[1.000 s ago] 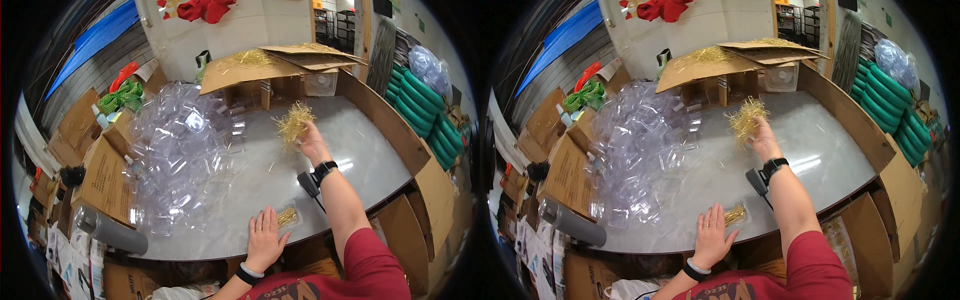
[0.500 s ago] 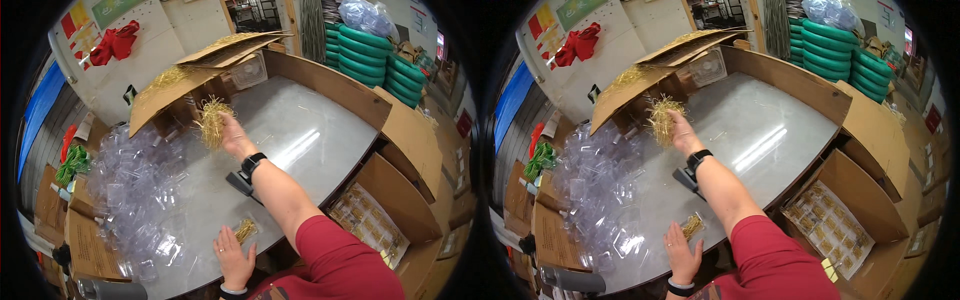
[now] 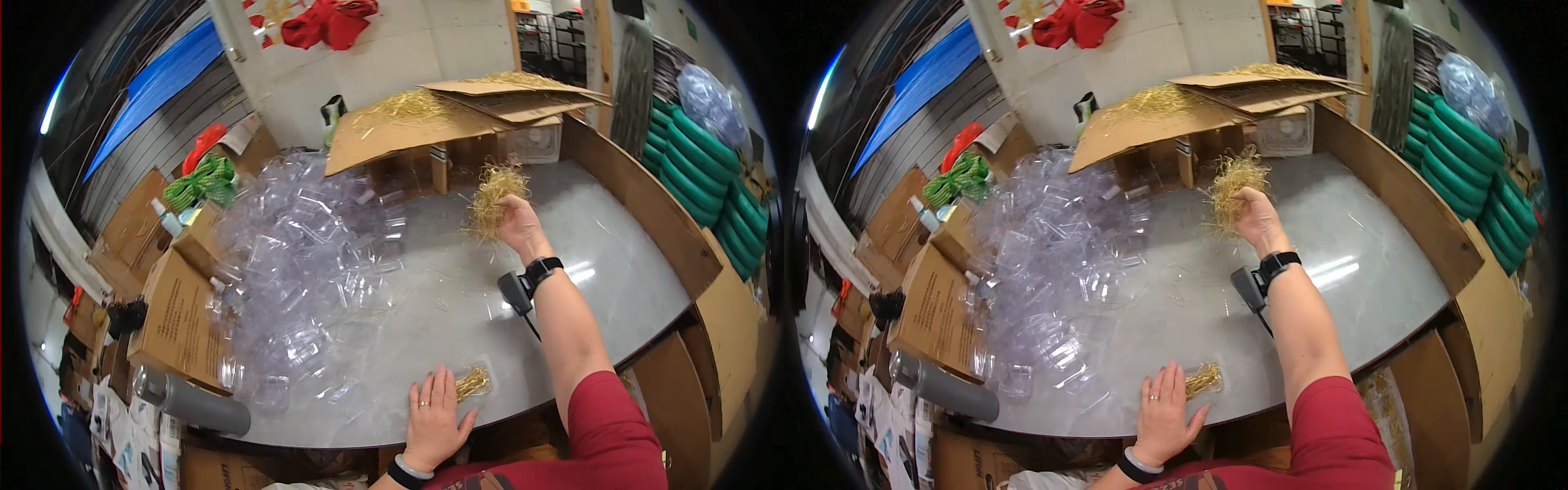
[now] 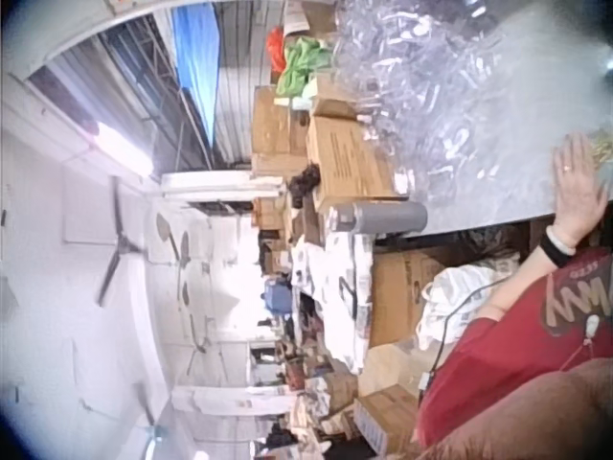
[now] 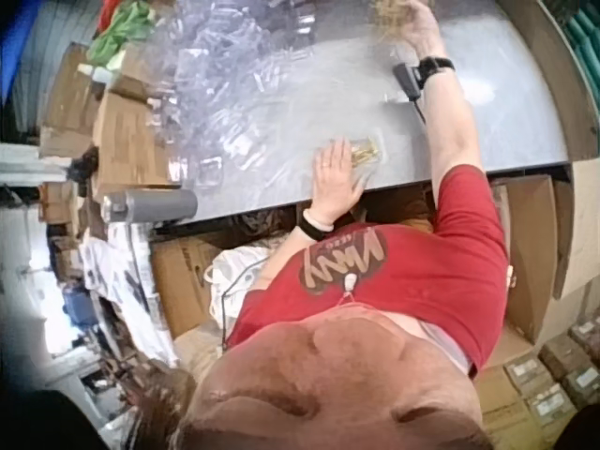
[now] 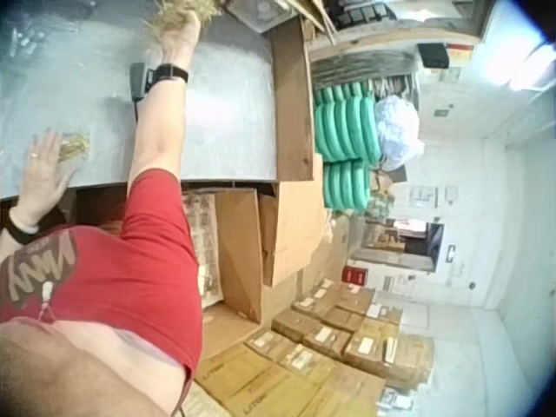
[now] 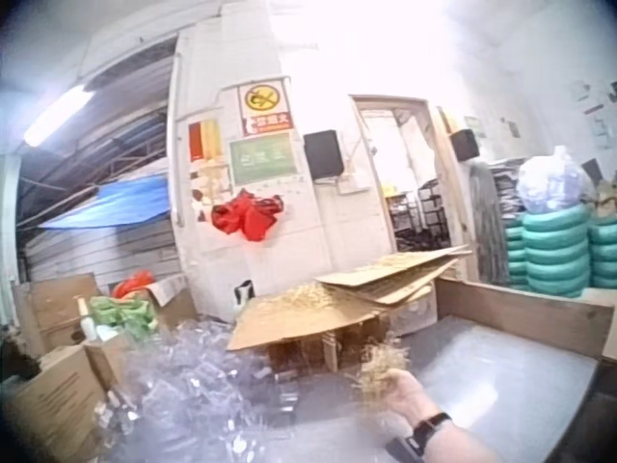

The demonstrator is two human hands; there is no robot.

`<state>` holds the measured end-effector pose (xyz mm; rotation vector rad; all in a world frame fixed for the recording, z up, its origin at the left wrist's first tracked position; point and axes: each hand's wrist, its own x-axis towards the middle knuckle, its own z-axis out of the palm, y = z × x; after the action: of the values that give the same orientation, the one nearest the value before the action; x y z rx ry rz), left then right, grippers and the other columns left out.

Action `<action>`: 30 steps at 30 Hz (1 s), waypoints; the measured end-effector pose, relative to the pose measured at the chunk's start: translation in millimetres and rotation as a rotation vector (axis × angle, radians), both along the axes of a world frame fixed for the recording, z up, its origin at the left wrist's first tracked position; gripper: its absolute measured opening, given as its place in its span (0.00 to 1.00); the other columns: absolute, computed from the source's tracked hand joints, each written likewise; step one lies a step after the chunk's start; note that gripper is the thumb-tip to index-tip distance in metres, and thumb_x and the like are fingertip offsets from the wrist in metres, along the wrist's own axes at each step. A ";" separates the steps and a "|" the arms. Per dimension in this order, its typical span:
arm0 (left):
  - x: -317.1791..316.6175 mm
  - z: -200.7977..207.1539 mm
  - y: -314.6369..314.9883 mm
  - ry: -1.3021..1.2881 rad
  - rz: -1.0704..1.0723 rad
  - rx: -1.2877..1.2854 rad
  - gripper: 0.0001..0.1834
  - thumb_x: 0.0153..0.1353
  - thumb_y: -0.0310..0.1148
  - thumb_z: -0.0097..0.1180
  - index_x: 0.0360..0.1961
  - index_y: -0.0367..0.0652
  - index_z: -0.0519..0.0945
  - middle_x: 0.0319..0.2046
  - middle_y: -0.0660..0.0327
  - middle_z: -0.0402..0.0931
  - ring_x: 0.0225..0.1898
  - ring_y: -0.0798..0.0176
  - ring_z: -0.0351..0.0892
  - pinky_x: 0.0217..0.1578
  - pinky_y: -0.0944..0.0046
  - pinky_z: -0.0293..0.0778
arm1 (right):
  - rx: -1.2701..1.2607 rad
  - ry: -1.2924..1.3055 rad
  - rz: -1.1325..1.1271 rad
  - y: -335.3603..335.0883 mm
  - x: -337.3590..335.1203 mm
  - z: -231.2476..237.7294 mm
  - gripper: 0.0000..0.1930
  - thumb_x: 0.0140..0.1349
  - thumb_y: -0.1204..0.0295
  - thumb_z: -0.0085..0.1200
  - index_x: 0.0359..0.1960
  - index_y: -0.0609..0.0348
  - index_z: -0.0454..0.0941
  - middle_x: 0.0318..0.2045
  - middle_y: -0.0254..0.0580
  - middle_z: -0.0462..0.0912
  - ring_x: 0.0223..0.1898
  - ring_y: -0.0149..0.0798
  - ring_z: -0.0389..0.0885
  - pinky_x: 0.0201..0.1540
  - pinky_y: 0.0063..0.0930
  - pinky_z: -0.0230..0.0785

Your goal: Gathering small gold metal pins, placing them into small clear plastic bags, and organizing the bags into a shipping box.

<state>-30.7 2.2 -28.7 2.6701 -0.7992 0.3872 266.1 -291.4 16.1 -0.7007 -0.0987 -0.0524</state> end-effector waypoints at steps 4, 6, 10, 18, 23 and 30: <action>-2.5 2.3 -0.4 -0.010 0.020 -0.024 0.43 0.61 0.49 0.62 0.67 0.26 0.65 0.68 0.40 0.63 0.67 0.39 0.63 0.66 0.35 0.57 | -0.053 0.032 0.096 33.1 -21.8 45.2 0.17 0.67 0.55 0.59 0.48 0.51 0.78 0.42 0.37 0.85 0.45 0.39 0.83 0.49 0.41 0.75; -2.5 2.7 -2.8 -0.011 0.002 -0.022 0.42 0.61 0.49 0.62 0.66 0.26 0.65 0.67 0.41 0.64 0.67 0.40 0.63 0.66 0.35 0.58 | -0.159 0.088 0.013 45.1 -13.9 45.6 0.18 0.67 0.54 0.58 0.49 0.51 0.78 0.42 0.38 0.85 0.45 0.40 0.83 0.51 0.43 0.76; -0.1 6.4 -1.8 0.008 0.011 -0.038 0.42 0.61 0.48 0.62 0.66 0.26 0.66 0.67 0.41 0.64 0.66 0.40 0.64 0.65 0.35 0.59 | -0.116 0.149 0.053 62.5 -7.5 45.7 0.16 0.69 0.57 0.56 0.50 0.53 0.79 0.43 0.39 0.85 0.45 0.43 0.83 0.51 0.47 0.76; 1.4 6.2 0.6 -0.018 -0.006 -0.083 0.40 0.62 0.47 0.61 0.65 0.27 0.67 0.66 0.42 0.65 0.65 0.40 0.65 0.66 0.39 0.59 | -0.136 0.201 0.204 72.5 3.6 33.1 0.13 0.68 0.62 0.56 0.49 0.53 0.79 0.44 0.40 0.84 0.47 0.45 0.81 0.55 0.51 0.70; 0.7 5.4 2.1 -0.040 0.002 -0.099 0.40 0.62 0.47 0.61 0.65 0.27 0.67 0.67 0.42 0.64 0.65 0.40 0.65 0.66 0.39 0.59 | -0.148 0.237 0.227 70.2 11.2 31.8 0.14 0.69 0.59 0.54 0.50 0.52 0.79 0.45 0.40 0.84 0.49 0.45 0.80 0.58 0.54 0.67; -0.4 3.2 4.5 -0.017 0.010 -0.103 0.39 0.62 0.48 0.61 0.65 0.28 0.68 0.68 0.42 0.64 0.65 0.40 0.65 0.66 0.39 0.59 | -0.211 0.347 0.107 94.8 3.4 56.8 0.18 0.75 0.56 0.45 0.55 0.52 0.77 0.47 0.41 0.83 0.52 0.46 0.78 0.59 0.57 0.67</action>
<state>-31.1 6.7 -25.5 2.5798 -0.7505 0.4418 269.5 -196.7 72.9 -0.9044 0.1935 0.1841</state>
